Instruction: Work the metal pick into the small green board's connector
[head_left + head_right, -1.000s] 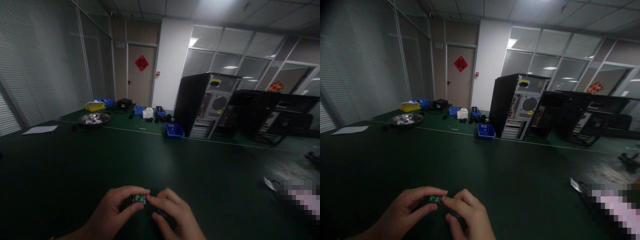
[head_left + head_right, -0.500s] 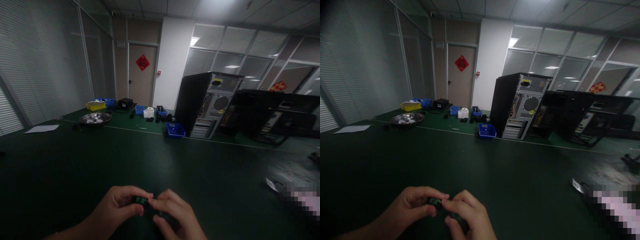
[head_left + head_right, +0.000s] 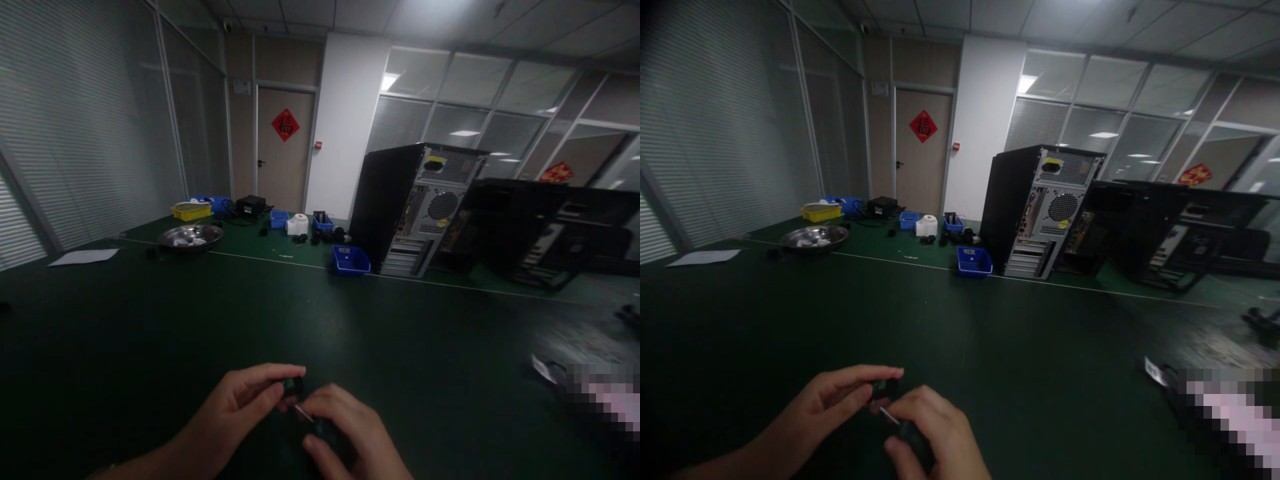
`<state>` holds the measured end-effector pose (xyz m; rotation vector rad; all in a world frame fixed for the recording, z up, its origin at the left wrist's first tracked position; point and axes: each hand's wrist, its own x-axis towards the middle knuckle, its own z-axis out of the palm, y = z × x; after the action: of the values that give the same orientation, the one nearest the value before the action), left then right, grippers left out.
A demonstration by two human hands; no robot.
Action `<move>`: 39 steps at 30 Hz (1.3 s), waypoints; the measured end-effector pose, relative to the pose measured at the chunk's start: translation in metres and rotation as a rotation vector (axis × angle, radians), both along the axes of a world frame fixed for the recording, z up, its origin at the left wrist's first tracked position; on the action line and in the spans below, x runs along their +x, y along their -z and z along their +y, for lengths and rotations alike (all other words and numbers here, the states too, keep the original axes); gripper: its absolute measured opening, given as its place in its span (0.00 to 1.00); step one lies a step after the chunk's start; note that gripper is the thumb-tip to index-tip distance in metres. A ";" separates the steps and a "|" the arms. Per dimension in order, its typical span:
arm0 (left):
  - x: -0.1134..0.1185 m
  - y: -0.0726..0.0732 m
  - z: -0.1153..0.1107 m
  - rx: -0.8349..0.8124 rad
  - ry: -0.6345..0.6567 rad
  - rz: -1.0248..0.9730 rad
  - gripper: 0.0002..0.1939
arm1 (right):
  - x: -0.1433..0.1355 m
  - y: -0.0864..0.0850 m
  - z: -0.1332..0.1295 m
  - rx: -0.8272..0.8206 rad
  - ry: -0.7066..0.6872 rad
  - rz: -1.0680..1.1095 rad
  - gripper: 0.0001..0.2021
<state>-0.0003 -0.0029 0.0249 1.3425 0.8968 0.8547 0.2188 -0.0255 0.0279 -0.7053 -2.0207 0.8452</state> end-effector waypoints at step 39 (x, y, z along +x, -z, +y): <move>0.007 0.000 0.000 0.008 -0.047 -0.173 0.08 | 0.002 0.002 0.001 0.024 0.097 -0.046 0.18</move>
<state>0.0062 -0.0029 0.0254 1.2378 0.7927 0.9961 0.2207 -0.0245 0.0260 -0.8090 -2.0165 0.7540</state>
